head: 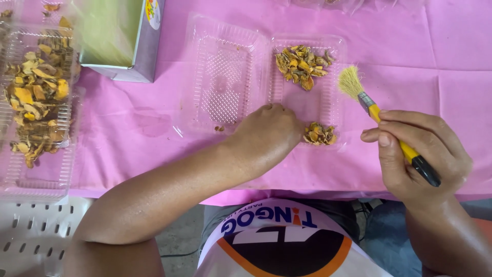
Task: Sorting and arranging dried tea leaves into plastic containers using hands and a brush.
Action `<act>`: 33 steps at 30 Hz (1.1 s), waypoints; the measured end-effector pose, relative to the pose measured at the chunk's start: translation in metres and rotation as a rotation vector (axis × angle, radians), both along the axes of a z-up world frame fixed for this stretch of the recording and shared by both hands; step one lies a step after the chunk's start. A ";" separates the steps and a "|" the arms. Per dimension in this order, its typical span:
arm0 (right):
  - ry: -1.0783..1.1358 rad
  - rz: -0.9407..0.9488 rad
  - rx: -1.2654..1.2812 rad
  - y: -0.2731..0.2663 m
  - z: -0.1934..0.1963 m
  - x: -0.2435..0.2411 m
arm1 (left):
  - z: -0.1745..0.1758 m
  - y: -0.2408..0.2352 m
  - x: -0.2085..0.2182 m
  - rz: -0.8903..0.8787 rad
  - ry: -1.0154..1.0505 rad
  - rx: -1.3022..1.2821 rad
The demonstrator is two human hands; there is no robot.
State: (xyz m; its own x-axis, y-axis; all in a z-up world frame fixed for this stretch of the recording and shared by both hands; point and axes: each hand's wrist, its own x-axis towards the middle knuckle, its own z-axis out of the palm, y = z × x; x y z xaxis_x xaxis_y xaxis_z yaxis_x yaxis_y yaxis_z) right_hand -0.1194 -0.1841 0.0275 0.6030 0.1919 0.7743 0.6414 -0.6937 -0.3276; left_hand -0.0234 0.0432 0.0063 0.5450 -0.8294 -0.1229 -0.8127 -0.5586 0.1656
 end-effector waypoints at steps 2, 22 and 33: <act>-0.003 -0.003 0.006 -0.001 -0.001 0.000 | 0.029 0.000 0.002 0.012 0.040 -0.040; 0.422 0.181 0.663 0.012 -0.007 -0.027 | 0.045 0.005 0.048 0.598 0.749 -0.320; 0.386 0.155 0.571 0.011 -0.003 -0.017 | 0.056 0.000 0.039 0.570 0.815 -0.309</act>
State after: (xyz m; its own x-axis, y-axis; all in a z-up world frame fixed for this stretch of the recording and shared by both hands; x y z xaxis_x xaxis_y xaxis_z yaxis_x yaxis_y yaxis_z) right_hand -0.1360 -0.1727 0.0242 0.8536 -0.0748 0.5155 0.4832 -0.2561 -0.8372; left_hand 0.0154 0.0433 0.0627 0.7132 -0.5332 -0.4550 -0.0198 -0.6642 0.7473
